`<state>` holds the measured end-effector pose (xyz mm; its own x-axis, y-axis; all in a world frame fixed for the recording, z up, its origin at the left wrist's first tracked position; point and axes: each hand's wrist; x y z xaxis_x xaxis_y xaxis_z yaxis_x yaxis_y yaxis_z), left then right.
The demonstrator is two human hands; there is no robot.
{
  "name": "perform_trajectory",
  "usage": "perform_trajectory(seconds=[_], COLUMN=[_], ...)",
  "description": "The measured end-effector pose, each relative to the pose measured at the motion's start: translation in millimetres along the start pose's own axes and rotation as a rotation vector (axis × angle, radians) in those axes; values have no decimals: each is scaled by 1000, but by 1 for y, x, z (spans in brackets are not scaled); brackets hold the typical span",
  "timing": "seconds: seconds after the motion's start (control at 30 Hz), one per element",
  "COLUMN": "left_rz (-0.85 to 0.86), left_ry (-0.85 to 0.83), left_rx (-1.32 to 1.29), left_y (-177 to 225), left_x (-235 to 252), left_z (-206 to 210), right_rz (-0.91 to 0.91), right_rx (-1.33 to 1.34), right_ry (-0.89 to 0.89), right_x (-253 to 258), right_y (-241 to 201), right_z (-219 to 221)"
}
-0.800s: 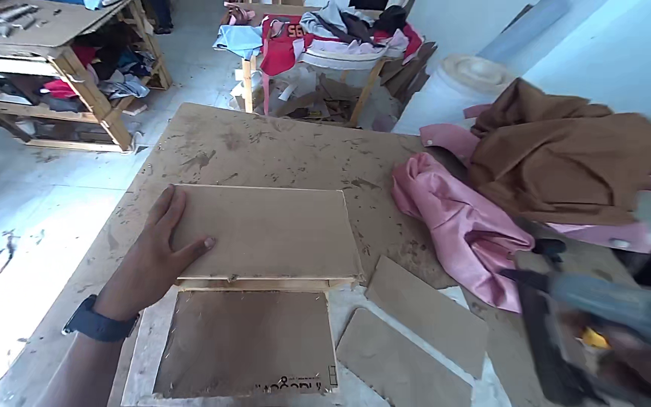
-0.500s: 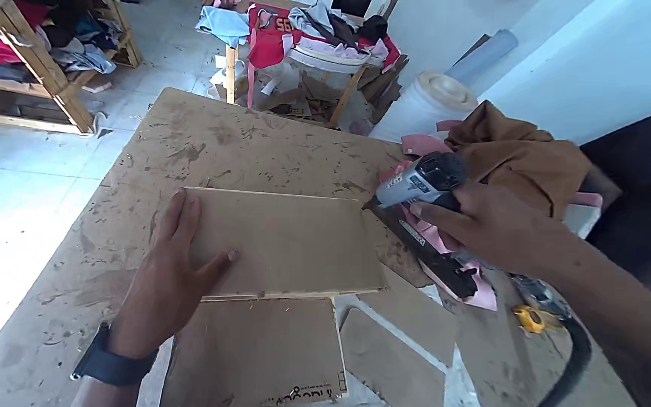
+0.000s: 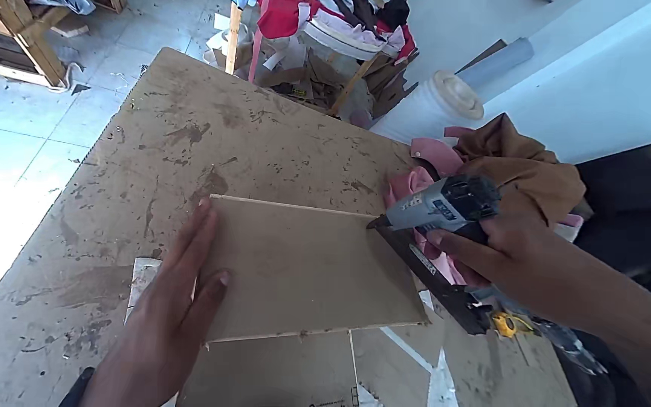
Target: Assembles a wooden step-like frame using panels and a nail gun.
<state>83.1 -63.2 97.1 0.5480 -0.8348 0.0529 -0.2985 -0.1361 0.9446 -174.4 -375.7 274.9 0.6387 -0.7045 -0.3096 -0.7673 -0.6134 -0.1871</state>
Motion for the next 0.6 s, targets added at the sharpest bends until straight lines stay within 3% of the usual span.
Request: perform_trajectory(seconds=[0.1,0.23,0.43,0.6], left_rz=[-125,-208,-208,-142], left_ry=[42,93,97,100], left_rx=[-370,-601,-778,-642], left_y=[-17,-25,-30,-35], left_x=[-2,-5,-7,-4], left_z=[-5,4,15,13], right_rz=[-23,-83,-104,-119], right_rx=[-55,-39,-93,-74], right_ry=[-8,-31,-23,-99], right_x=[2,9,20,27], right_y=[-20,-63,-113,-150], right_z=[-3,3,2,12])
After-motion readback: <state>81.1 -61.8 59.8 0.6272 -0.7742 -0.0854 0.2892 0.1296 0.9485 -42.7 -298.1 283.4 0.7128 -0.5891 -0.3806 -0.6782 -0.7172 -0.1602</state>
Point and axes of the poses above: each hand's wrist, its own x-axis towards the middle knuckle, its own z-axis out of the palm, y = z × x, and after that the axes turned 6 degrees about -x, right-handed
